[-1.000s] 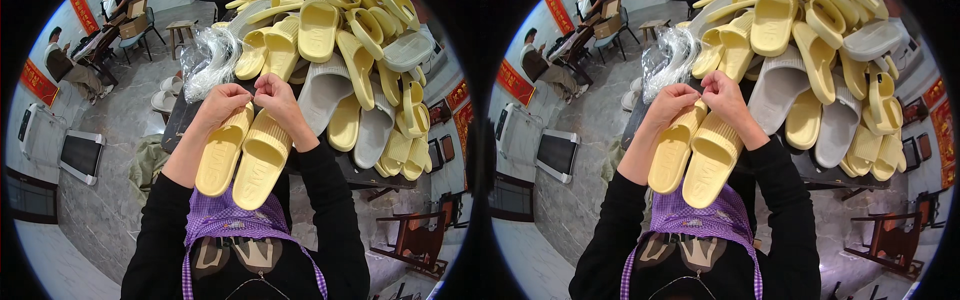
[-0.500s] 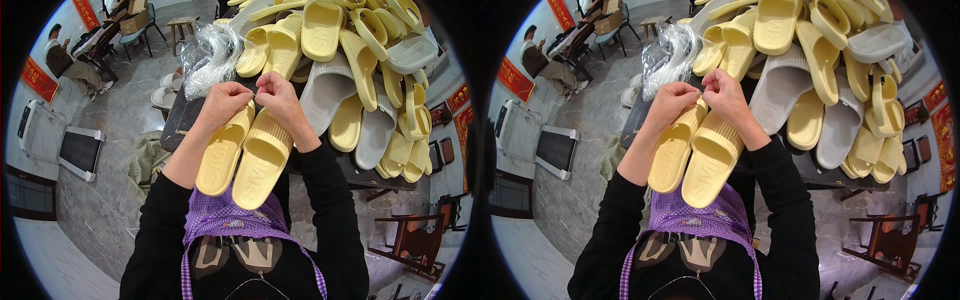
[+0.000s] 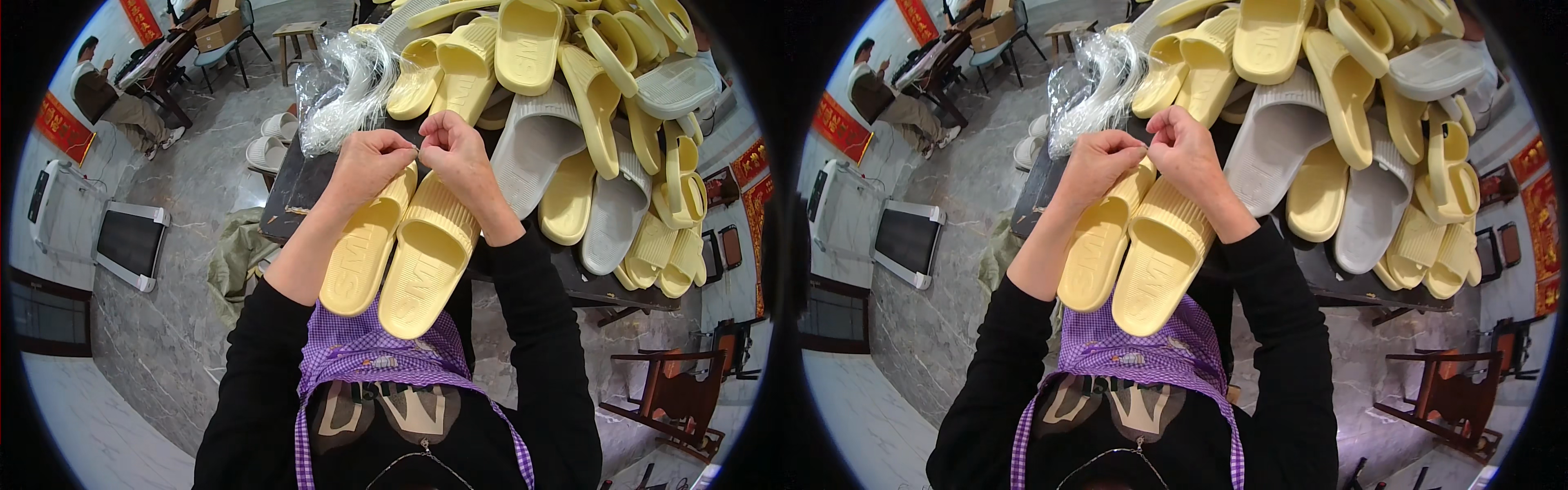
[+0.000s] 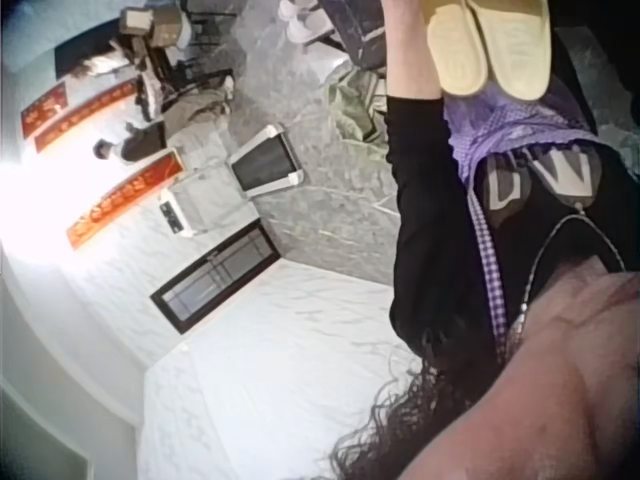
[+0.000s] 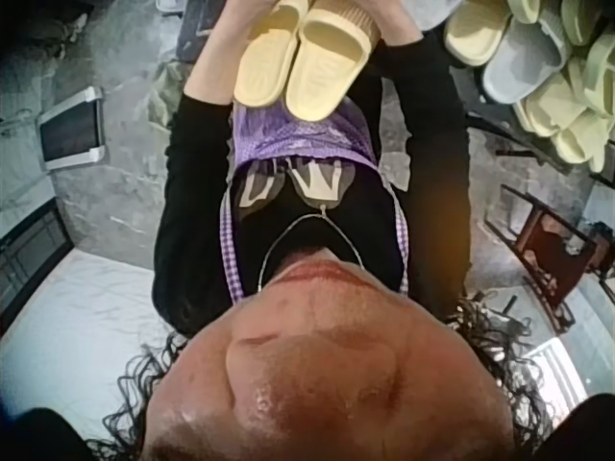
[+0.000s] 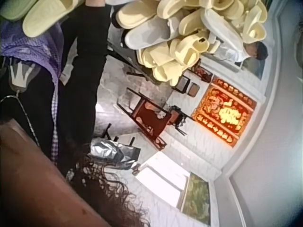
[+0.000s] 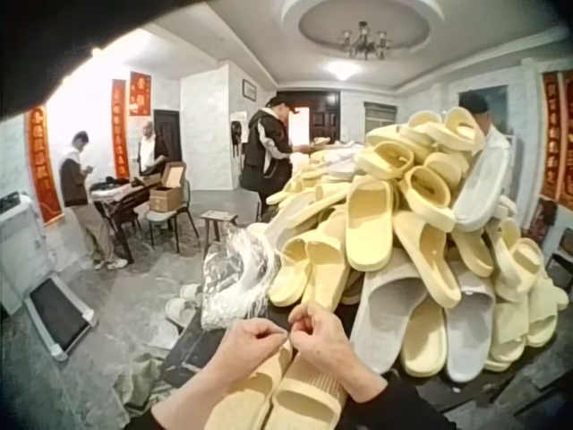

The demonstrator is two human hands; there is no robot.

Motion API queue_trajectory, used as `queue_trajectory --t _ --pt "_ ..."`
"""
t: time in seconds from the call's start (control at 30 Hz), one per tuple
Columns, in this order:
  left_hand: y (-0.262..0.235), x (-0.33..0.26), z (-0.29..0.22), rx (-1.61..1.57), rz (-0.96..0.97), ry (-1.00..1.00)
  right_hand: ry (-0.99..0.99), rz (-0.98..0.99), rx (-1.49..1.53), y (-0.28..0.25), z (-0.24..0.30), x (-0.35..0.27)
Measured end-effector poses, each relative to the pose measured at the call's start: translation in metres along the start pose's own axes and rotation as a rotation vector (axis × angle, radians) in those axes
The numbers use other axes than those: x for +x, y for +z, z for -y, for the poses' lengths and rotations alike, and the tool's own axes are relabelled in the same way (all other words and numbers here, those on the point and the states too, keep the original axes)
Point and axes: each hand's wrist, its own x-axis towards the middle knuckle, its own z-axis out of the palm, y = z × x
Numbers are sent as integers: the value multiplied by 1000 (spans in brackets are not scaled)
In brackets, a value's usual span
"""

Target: The person pairs slide sandals from a pile and a bag, threads plastic fasteners to tie each pair together by hand, and places the connected sandals aside.

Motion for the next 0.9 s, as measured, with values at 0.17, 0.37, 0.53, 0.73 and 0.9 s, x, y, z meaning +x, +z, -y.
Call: queue_trajectory --t 0.17,0.37,0.53,0.73,0.9 --pt "-2 3 2 -98 79 -60 -47 -12 10 2 -1 -1" --pt "-4 4 1 -377 175 -168 -84 -50 66 1 0 -1" --pt "-5 5 -1 -369 205 -205 -44 7 44 -1 6 -3" --pt "-5 6 0 -347 190 -238 -70 25 -11 0 6 -3" --pt "-7 5 -1 -420 226 -284 -80 79 1 1 8 -3"
